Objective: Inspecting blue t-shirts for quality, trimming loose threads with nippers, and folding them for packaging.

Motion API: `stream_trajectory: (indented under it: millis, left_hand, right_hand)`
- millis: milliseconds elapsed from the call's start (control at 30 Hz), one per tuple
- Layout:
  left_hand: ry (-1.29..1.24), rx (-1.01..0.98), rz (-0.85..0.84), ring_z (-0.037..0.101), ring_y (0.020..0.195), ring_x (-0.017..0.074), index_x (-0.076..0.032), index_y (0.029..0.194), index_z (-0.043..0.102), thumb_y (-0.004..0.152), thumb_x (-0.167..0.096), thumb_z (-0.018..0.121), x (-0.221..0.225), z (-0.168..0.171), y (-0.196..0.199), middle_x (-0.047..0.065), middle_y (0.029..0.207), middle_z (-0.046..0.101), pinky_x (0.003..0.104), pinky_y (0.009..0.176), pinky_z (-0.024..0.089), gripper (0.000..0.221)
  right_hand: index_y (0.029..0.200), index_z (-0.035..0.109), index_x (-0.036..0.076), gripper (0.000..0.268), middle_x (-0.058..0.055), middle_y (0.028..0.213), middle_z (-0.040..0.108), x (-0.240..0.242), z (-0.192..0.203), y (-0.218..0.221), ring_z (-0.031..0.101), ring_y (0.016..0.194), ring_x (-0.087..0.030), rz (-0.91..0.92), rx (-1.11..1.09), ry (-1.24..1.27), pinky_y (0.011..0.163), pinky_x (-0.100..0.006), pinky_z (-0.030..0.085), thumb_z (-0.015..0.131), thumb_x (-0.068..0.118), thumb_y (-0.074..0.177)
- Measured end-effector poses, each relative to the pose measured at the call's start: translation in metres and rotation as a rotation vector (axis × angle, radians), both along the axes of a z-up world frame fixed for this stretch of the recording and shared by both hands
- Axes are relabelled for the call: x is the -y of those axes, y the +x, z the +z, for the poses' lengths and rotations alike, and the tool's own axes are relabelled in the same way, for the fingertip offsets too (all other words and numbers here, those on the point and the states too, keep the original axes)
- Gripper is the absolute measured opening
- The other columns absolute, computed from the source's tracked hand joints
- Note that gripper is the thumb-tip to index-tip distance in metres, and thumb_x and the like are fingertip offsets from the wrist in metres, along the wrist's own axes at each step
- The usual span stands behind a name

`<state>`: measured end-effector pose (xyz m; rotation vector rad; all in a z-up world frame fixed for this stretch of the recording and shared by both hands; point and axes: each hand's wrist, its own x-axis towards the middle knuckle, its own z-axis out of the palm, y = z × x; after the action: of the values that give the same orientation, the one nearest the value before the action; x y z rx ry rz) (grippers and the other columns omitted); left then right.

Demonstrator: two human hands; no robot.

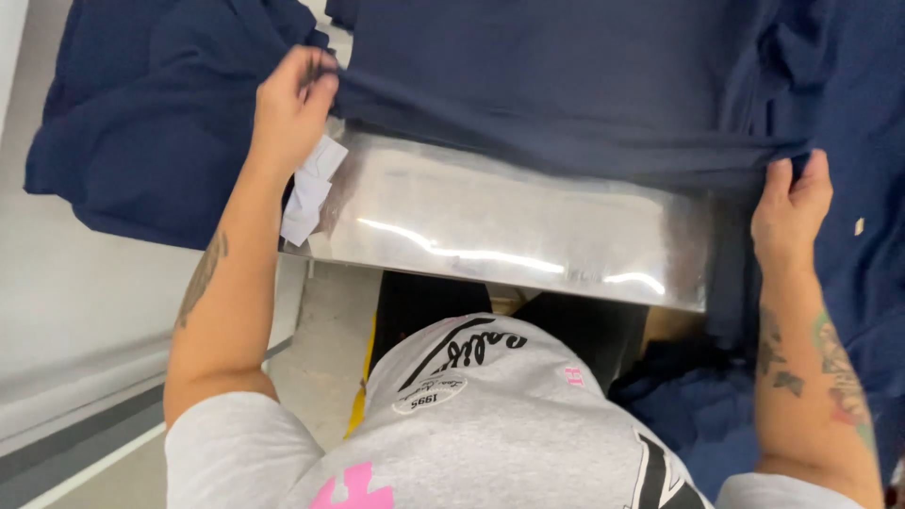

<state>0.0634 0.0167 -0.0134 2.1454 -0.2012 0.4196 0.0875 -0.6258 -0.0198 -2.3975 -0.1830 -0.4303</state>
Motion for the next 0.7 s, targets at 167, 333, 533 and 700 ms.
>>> stream_trajectory:
  millis: [167, 333, 533, 700]
  left_hand:
    - [-0.038, -0.044, 0.209, 0.055, 0.068, 0.0154, -0.023, 0.120, 0.062, 0.099, -0.020, 0.070, 0.004, -0.050, 0.035, -0.002, 0.087, 0.063, 0.032, 0.073, 0.047, 0.022]
    - [-0.049, 0.088, 0.219, 0.066, 0.078, 0.0184, -0.012, 0.119, 0.069, 0.100, -0.025, 0.072, 0.011, -0.051, 0.027, 0.005, 0.094, 0.071, 0.033, 0.079, 0.051, 0.024]
    - [-0.054, 0.167, 0.208, 0.074, 0.093, 0.0280, -0.018, 0.117, 0.071, 0.090, -0.033, 0.086, 0.015, -0.051, 0.026, 0.008, 0.101, 0.075, 0.038, 0.079, 0.061, 0.035]
    - [-0.005, -0.106, 0.136, 0.070, 0.103, 0.0277, -0.017, 0.131, 0.064, 0.080, -0.044, 0.088, 0.013, -0.023, 0.016, 0.007, 0.117, 0.064, 0.040, 0.090, 0.056, 0.063]
  right_hand:
    - [0.131, 0.058, -0.006, 0.032, -0.025, 0.102, 0.068, 0.003, -0.023, 0.022, 0.063, 0.087, -0.042, -0.056, 0.139, -0.287, 0.080, -0.049, 0.048, 0.062, 0.023, 0.118]
    - [0.112, 0.069, -0.007, 0.038, -0.026, 0.088, 0.071, -0.022, -0.025, 0.017, 0.067, 0.075, -0.049, 0.011, 0.314, -0.530, 0.070, -0.052, 0.051, 0.062, 0.031, 0.114]
    - [0.109, 0.072, 0.006, 0.028, -0.009, 0.082, 0.070, -0.025, -0.065, 0.022, 0.071, 0.073, -0.033, -0.313, 0.426, -0.543, 0.073, -0.039, 0.057, 0.081, 0.032, 0.108]
    - [0.104, 0.065, -0.001, 0.024, -0.022, 0.086, 0.068, -0.039, -0.052, 0.018, 0.066, 0.075, -0.044, -0.314, 0.404, -0.436, 0.070, -0.048, 0.050, 0.070, 0.021, 0.114]
